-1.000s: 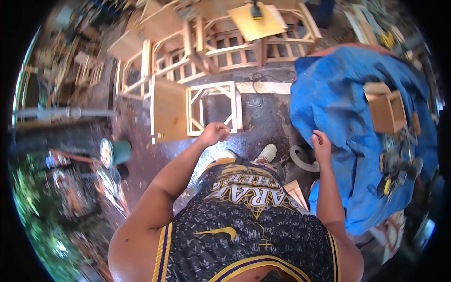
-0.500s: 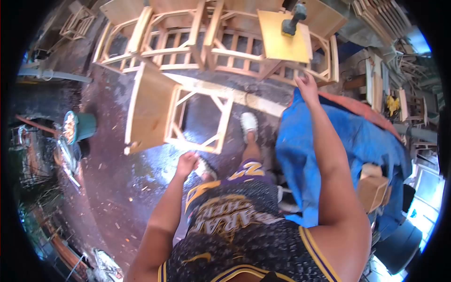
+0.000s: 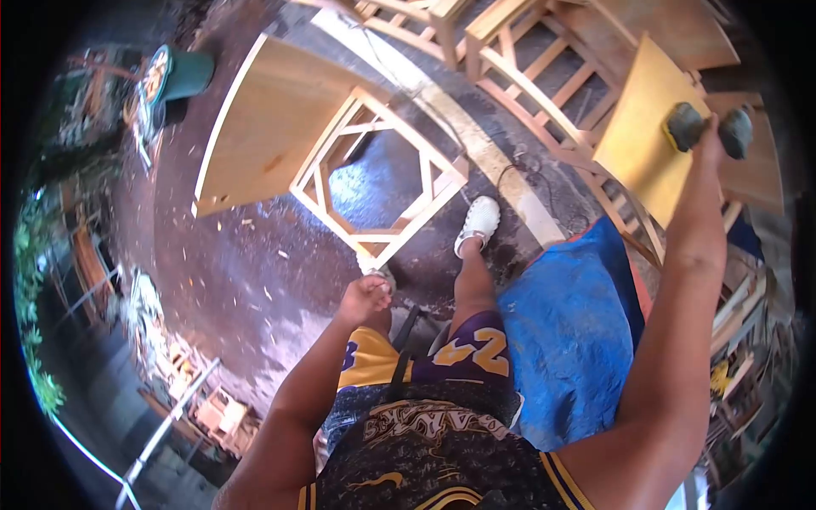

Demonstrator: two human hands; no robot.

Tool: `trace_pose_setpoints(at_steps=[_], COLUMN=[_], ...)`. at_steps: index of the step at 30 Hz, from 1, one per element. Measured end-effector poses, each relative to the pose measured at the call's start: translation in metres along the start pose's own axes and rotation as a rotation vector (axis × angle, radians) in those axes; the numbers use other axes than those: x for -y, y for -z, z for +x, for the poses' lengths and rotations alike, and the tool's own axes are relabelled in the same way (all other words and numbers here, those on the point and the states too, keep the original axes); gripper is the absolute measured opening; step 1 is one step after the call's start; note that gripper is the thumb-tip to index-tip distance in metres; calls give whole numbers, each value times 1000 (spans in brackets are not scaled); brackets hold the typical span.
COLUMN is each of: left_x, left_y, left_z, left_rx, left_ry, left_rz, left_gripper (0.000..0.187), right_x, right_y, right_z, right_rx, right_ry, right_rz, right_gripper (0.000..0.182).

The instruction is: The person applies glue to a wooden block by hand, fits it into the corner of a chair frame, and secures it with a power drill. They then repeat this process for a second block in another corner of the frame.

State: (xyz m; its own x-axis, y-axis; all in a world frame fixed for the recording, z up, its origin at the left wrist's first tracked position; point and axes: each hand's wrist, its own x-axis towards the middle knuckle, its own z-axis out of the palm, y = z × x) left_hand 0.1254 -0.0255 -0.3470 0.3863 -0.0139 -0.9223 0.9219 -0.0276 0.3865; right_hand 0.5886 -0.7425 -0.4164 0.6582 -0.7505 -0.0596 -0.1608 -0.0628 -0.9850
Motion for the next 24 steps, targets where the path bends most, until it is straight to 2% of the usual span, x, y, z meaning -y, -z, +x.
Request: trace_pose_setpoints(at_steps=[2,4,5,8,10,11,12,13,14,15,16,17,18,20,21,23,24], left_x=[4,6,16,4,-5,-11,-16,-23,-29,-29,-27,-23,-16,11,26,54,66], left_y=[-7,-10,-10,-10,-13,-15,-16,-15,-14,-12,-8,-2,6,28,42,62,69], left_z=[-2,2,6,7,9,10,11,11,11,10,9,7,5,8,13,19,23], left_rx=[-8,-46,-51,-85,-79,-104,-127,-120,-75,-30,-21,-9,1,-13,-37,-106,-95], left_ry=[-5,-30,-92,-36,-59,-84,-110,-117,-192,-267,-273,-320,-364,-379,-373,-329,-322], left_rz=[-41,15,-83,-139,-208,-318,-426,-432,-487,-543,-554,-537,-518,-481,-443,-426,-429], left_gripper=[14,14,15,16,15,16,16,16,16,16,16,16,16,16,16,16,16], right_x=[-7,7,18,82,111,109,104,85,35,74,54,60,76,49,33,9,4], right_y=[9,10,13,25,31,43,53,67,93,77,87,84,70,71,69,66,60], right_z=[9,-23,-57,-207,-306,-342,-386,-417,-451,-496,-537,-569,-607,-644,-660,-683,-687], right_rx=[-1,-4,-5,271,602,778,928,987,1178,1375,1370,1455,1449,1588,1582,1425,1418], right_ry=[112,121,124,440,345,224,108,-85,-95,149,203,357,-268,-52,-50,-268,-273], right_rz=[-202,-216,-238,-455,-330,-461,-379,-447,-433,-617,-378,-475,-287,-547,-556,-620,-631], right_gripper=[26,23,23,18,19,26,15,24,41,50,55,60,63,56,56,49,49])
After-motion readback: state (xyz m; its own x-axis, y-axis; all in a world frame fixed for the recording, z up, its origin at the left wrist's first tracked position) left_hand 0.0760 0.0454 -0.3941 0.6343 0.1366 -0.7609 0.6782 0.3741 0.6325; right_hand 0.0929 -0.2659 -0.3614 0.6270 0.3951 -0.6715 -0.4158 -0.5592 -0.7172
